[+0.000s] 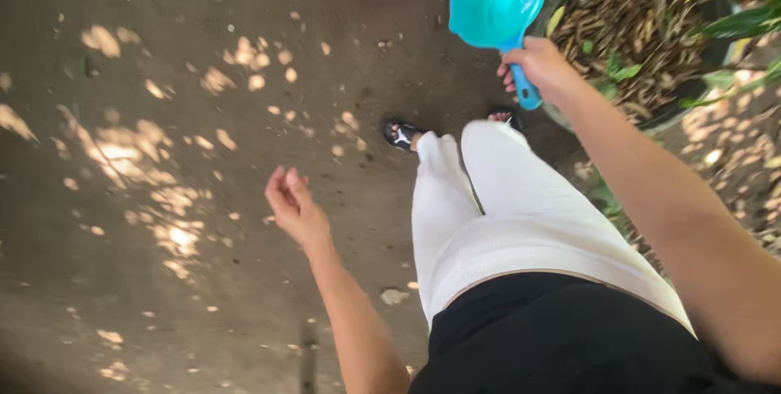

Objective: The person uses a blue scoop to pour water from a pink bucket onto potted plants and foliage in an outdoor garden area.

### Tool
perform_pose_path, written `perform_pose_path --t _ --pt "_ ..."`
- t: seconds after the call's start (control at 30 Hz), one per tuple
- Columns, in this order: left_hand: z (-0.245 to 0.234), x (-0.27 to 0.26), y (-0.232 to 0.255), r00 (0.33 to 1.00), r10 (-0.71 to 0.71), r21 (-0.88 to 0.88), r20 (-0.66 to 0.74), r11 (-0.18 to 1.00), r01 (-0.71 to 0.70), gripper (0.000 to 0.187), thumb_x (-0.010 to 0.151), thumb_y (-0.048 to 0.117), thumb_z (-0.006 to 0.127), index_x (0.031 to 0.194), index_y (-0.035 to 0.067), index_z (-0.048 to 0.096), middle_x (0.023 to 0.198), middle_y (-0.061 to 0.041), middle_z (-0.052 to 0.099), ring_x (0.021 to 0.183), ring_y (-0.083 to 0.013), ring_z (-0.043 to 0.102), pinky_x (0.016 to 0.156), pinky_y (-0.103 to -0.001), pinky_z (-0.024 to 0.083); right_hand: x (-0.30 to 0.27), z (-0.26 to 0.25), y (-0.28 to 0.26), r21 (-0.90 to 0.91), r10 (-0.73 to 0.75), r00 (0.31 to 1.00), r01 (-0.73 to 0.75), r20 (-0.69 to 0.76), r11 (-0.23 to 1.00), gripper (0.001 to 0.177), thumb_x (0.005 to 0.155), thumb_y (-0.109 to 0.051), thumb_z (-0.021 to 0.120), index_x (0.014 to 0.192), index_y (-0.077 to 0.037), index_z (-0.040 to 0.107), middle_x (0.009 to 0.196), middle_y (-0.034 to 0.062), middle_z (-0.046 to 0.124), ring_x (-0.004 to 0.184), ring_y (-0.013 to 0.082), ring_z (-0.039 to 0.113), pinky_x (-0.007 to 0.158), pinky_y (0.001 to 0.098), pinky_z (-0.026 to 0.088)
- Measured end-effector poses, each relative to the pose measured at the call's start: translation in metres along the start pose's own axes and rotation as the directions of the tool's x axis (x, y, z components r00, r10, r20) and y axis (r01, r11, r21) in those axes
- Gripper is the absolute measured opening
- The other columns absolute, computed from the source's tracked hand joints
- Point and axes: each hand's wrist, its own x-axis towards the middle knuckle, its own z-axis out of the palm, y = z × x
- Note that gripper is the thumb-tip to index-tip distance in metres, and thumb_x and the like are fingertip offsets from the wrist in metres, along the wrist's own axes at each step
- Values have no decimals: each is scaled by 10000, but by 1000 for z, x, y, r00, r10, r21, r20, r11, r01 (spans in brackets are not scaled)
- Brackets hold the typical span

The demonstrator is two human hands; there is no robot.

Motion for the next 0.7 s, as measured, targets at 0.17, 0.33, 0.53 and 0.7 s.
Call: perform_pose_path --t 0.17,0.33,0.53,0.7 --pt "41 121 55 967 108 50 232 991 -122 310 1073 220 567 1295 4 560 1114 -63 647 948 -100 630 850 -261 570 22 26 -21 -123 1 994 -15 -110 992 209 1027 -248 543 1068 -45 571 805 82 635 608 154 619 518 342 535" --pt "95 198 93 927 182 -30 328 983 -183 293 1088 220 557 1295 14 553 1126 -52 659 993 -92 645 885 -257 578 56 47 -43 -48 24 977 -35 -213 998 217 1020 -243 575 1050 -30 603 761 92 626 579 162 600 510 334 525" --pt "149 278 106 910 139 76 391 980 -183 314 1069 236 561 1296 19 560 1136 -60 661 1005 -108 656 891 -269 574 149 85 -48 154 129 958 -92 -255 984 196 957 -192 575 993 0 575 725 104 619 524 174 581 447 339 494" --pt "176 345 103 900 27 218 436 967 -134 340 1052 244 551 1304 17 552 1148 -73 663 1004 -132 671 871 -278 559 229 126 -59 119 182 951 -157 -249 980 199 939 -179 549 991 14 555 727 95 646 534 167 613 450 337 520"
